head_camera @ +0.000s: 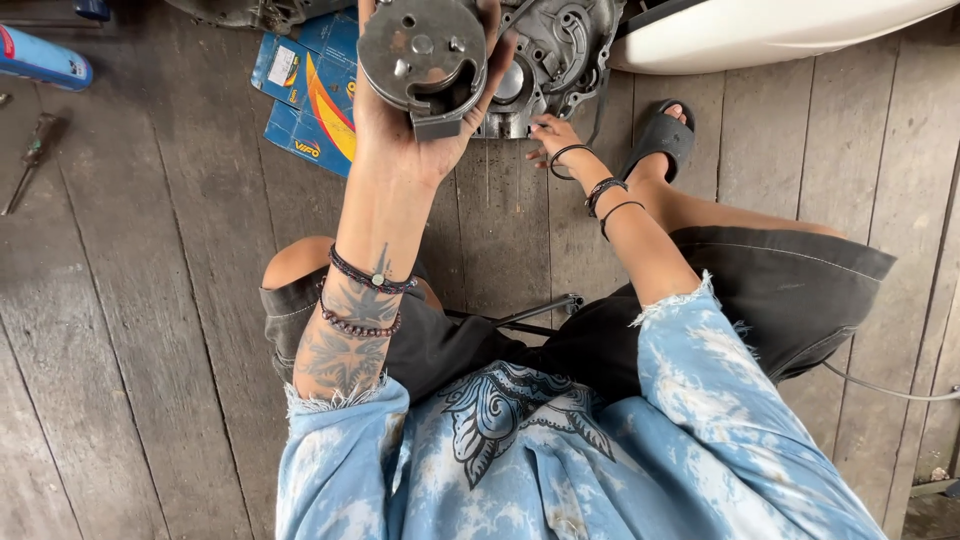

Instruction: Inspecting and adjusting a motorcycle engine component using a screwdriver while sitting on a wooden floor.

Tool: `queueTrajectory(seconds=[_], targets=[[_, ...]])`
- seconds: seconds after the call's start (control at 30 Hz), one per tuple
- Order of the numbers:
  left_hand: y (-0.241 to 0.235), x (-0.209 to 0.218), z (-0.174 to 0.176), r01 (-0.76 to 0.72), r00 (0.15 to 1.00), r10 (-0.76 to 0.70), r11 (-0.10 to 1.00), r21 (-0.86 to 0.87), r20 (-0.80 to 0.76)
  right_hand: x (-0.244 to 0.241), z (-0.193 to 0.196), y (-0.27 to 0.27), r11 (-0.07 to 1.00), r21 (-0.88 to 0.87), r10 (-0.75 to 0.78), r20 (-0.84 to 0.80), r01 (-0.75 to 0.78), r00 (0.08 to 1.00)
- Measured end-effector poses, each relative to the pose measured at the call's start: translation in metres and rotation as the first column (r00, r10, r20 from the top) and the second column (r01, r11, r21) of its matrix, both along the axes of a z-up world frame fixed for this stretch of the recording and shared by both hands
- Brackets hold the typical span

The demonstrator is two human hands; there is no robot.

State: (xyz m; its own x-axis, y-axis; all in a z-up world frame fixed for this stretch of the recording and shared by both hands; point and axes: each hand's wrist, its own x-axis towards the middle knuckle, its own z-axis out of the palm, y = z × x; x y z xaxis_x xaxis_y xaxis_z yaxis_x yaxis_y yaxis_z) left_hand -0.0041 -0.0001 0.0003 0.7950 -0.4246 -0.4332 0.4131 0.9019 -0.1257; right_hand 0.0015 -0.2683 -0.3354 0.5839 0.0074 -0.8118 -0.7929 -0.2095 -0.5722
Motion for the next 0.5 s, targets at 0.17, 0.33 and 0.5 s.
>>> queueTrajectory(seconds=[0.17,0.33,0.5], targets=[[0.003,0.000,-0.001,0.007,1.000,-0.007,1.000,-0.019,0.008,0.006,0.018,0.001,0.975,-0.209,-0.046,0.130,0.073,0.990],[-0.004,0.001,-0.002,0.058,0.987,-0.049,0.997,-0.057,0.152,0.035,0.045,-0.026,0.651,-0.673,0.629,0.217,-0.352,0.746],[-0.014,0.000,0.008,0.020,0.959,-0.033,0.999,0.049,0.282,0.062,0.216,-0.014,0.804,-0.437,0.576,0.404,-0.403,0.711]])
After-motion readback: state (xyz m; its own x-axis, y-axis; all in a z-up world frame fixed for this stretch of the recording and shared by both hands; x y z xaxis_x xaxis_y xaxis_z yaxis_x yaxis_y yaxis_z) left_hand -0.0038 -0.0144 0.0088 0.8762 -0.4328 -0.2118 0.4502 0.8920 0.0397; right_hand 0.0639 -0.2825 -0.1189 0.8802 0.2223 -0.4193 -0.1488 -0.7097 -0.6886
